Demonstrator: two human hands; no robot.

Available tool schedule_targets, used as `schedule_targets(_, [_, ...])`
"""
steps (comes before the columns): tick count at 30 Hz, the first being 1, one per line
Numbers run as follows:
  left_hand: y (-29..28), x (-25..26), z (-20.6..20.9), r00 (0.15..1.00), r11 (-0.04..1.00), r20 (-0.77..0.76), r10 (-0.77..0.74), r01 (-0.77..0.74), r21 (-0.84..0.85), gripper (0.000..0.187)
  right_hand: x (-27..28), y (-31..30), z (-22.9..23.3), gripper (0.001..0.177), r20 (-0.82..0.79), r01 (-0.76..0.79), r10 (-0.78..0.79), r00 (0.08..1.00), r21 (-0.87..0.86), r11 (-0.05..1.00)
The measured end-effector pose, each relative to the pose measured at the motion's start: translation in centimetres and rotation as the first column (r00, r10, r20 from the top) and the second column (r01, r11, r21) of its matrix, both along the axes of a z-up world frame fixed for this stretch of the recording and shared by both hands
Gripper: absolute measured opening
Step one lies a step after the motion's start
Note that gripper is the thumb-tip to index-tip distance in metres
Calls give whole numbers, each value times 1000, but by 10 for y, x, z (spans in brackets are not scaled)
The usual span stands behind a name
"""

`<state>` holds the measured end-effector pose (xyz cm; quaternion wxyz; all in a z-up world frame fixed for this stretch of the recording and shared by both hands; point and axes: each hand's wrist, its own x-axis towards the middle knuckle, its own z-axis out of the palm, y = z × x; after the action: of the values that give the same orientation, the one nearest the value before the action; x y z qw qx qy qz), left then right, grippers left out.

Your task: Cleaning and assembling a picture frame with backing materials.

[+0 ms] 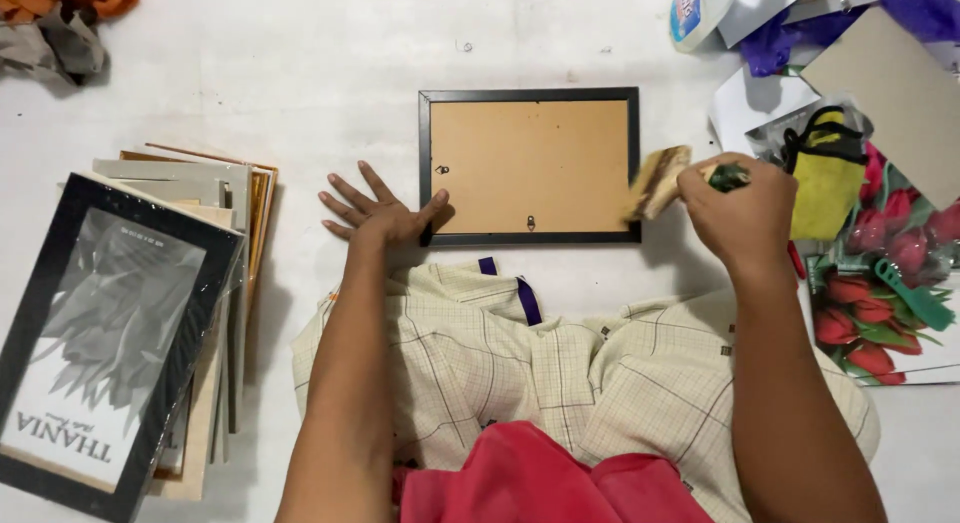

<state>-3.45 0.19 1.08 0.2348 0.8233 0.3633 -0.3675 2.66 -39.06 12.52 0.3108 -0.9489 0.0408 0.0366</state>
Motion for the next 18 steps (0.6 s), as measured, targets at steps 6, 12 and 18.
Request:
schedule_targets(6, [-8, -2, 31, 1000, 999, -16, -17, 16, -31, 150, -10, 18, -45, 8, 296, -115, 39, 954, 244, 963])
schedule_targets(12, [-2, -2, 13, 1000, 999, 6, -11, 12, -53, 159, -4, 38, -10, 13, -142, 123, -54, 988, 547, 828])
schedule_targets(18, [-1, -3, 19, 999, 997, 34, -6, 8, -72, 162, 11, 44, -42, 17, 459, -175, 51, 887, 233, 956])
